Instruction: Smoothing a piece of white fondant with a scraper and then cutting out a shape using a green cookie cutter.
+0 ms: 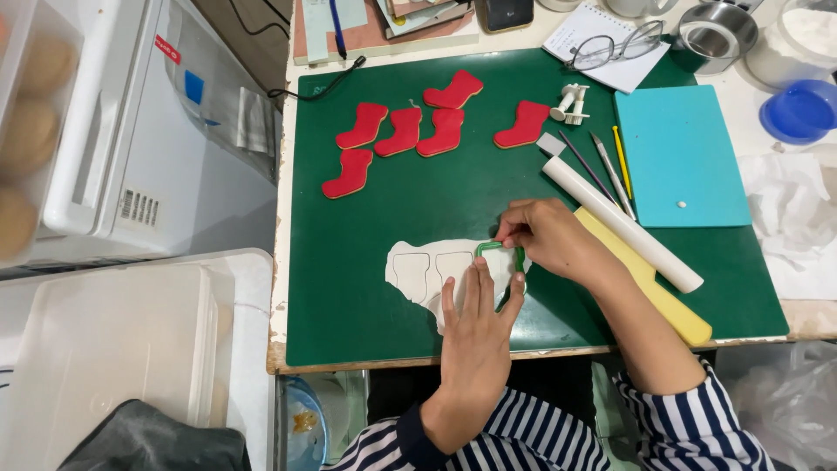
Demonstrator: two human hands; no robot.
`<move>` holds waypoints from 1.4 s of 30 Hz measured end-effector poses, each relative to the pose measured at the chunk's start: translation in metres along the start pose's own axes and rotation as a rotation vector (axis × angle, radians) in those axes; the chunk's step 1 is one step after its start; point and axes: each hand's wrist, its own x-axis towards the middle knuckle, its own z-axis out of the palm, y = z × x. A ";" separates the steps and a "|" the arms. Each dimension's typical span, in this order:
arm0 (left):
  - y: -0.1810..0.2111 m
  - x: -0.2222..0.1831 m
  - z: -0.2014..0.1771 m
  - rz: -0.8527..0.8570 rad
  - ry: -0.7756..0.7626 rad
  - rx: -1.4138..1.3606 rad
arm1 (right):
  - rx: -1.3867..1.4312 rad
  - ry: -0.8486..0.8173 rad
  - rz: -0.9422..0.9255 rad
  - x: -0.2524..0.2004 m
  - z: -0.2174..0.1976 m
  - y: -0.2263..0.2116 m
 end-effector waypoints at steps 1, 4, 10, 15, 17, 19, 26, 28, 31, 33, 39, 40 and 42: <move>0.001 -0.001 -0.001 -0.001 0.000 -0.001 | -0.001 -0.001 0.000 -0.001 0.000 0.002; 0.001 0.000 -0.004 -0.004 -0.047 0.046 | -0.009 -0.011 -0.021 0.002 -0.001 0.002; 0.004 -0.001 -0.002 -0.023 -0.029 0.083 | 0.027 0.011 -0.001 -0.001 0.000 0.003; 0.006 -0.002 0.000 -0.025 -0.043 0.070 | 0.021 -0.007 -0.010 0.000 -0.002 0.003; 0.006 -0.001 0.000 -0.023 -0.041 0.075 | 0.068 -0.010 -0.004 -0.002 -0.004 0.001; 0.005 -0.001 -0.002 -0.018 -0.046 0.082 | 0.122 -0.017 0.005 -0.003 -0.005 0.001; -0.007 0.005 -0.016 0.052 0.002 -0.001 | 0.114 -0.037 -0.010 -0.003 -0.007 0.003; -0.008 0.005 -0.016 0.062 0.016 -0.017 | 0.108 -0.048 -0.032 -0.001 -0.009 0.005; -0.014 0.004 -0.019 0.071 0.059 -0.134 | 0.044 -0.106 -0.064 0.001 -0.013 0.007; -0.021 0.006 -0.029 0.034 0.106 -0.329 | -0.004 -0.150 -0.060 0.002 -0.015 0.008; -0.064 0.003 -0.076 -0.103 0.311 -0.615 | 0.117 -0.198 -0.099 -0.010 -0.030 0.006; -0.071 -0.001 -0.075 -0.105 0.315 -0.615 | 0.114 -0.199 -0.101 -0.012 -0.035 0.005; -0.085 -0.010 -0.073 -0.140 0.333 -0.684 | 0.288 -0.052 -0.136 -0.017 -0.043 0.003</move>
